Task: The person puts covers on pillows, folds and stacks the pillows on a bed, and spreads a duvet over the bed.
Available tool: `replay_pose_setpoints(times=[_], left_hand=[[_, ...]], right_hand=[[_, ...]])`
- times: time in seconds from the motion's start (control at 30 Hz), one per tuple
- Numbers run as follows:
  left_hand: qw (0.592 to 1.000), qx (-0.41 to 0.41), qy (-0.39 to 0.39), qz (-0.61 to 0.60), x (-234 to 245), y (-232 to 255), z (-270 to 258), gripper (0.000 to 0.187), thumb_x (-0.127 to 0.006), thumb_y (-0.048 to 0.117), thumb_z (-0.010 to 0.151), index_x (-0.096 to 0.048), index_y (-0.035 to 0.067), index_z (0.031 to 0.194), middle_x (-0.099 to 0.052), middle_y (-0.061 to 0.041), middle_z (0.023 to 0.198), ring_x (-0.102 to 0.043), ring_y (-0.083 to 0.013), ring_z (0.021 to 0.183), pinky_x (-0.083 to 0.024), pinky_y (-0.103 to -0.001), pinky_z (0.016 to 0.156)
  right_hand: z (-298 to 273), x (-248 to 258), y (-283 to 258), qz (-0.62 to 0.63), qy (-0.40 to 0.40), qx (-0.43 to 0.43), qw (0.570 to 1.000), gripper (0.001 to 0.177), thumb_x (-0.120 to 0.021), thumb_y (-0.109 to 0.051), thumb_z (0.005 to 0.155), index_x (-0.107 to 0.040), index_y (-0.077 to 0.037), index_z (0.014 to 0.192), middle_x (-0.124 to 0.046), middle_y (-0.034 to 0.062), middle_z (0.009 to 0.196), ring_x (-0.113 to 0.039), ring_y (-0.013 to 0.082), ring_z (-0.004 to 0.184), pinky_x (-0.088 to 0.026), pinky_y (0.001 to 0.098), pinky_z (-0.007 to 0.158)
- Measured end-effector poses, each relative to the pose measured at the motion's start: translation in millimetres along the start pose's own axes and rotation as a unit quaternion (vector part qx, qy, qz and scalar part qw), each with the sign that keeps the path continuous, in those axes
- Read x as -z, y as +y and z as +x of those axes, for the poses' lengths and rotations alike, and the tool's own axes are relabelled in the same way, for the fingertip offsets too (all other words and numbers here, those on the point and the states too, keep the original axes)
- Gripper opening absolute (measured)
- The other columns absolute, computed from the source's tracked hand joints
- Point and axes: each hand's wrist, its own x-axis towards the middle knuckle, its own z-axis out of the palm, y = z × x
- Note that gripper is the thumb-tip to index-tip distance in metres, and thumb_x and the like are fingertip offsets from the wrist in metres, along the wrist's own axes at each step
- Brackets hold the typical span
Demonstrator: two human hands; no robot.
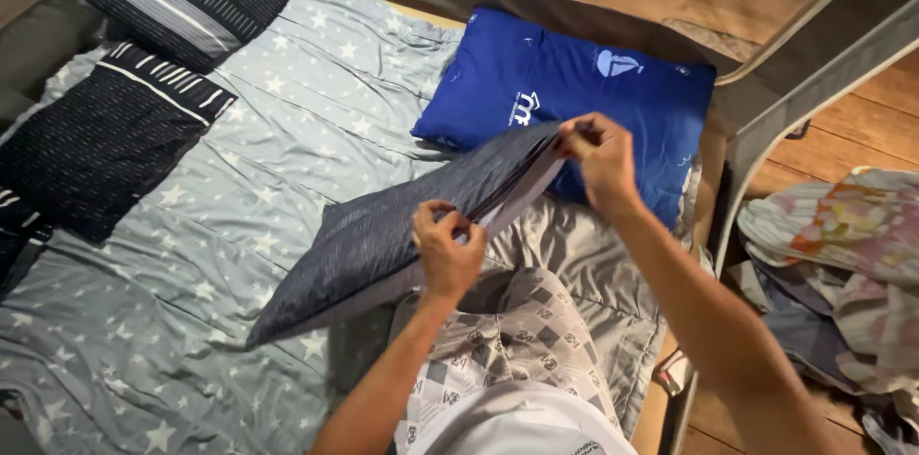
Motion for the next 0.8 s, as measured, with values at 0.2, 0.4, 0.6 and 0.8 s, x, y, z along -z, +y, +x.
replay_pose_setpoints(times=[0.2, 0.4, 0.6, 0.8], left_hand=[[0.995, -0.054, 0.044, 0.073, 36.2, -26.7, 11.1, 0.013, -0.074, 0.013, 0.072, -0.064, 0.005, 0.068, -0.058, -0.017, 0.12, -0.05, -0.0364, 0.123, -0.036, -0.057, 0.105], [0.978, -0.09, 0.075, 0.172, 83.7, -53.5, 26.3, 0.012, -0.073, 0.009, 0.071, -0.063, 0.005, 0.065, -0.058, -0.019, 0.122, -0.05, -0.0371, 0.125, -0.032, -0.06, 0.107], [0.978, -0.096, 0.097, 0.16, 132.0, -81.0, 41.5, 0.011, -0.068, 0.006, 0.08, -0.06, 0.001, 0.075, -0.057, -0.019, 0.126, -0.051, -0.0413, 0.124, -0.044, -0.053, 0.104], [0.957, -0.11, 0.102, 0.248, 154.2, -95.9, 61.9, 0.011, -0.071, 0.008, 0.078, -0.061, 0.004, 0.074, -0.06, -0.015, 0.123, -0.053, -0.0382, 0.122, -0.045, -0.055, 0.102]], right_hand=[[26.9, 28.7, 2.1, 0.086, 0.016, 0.007, 0.996, 0.01, -0.067, -0.006, 0.103, -0.068, 0.001, 0.096, -0.072, 0.009, 0.088, -0.07, 0.016, 0.077, -0.06, 0.0294, 0.074], [33.7, 59.2, -5.3, 0.113, 0.079, -0.012, 0.99, 0.009, -0.069, -0.008, 0.102, -0.068, 0.0, 0.097, -0.07, 0.0083, 0.085, -0.068, 0.0165, 0.072, -0.059, 0.0297, 0.067], [31.7, 107.3, -21.6, 0.093, 0.125, 0.001, 0.988, 0.014, -0.073, -0.012, 0.105, -0.068, 0.0, 0.099, -0.069, 0.0072, 0.084, -0.069, 0.0168, 0.071, -0.058, 0.0306, 0.067], [35.8, 147.2, -12.2, 0.08, 0.16, -0.024, 0.984, 0.015, -0.072, -0.013, 0.105, -0.068, -0.003, 0.095, -0.067, 0.0061, 0.081, -0.069, 0.0194, 0.069, -0.059, 0.0333, 0.064]])
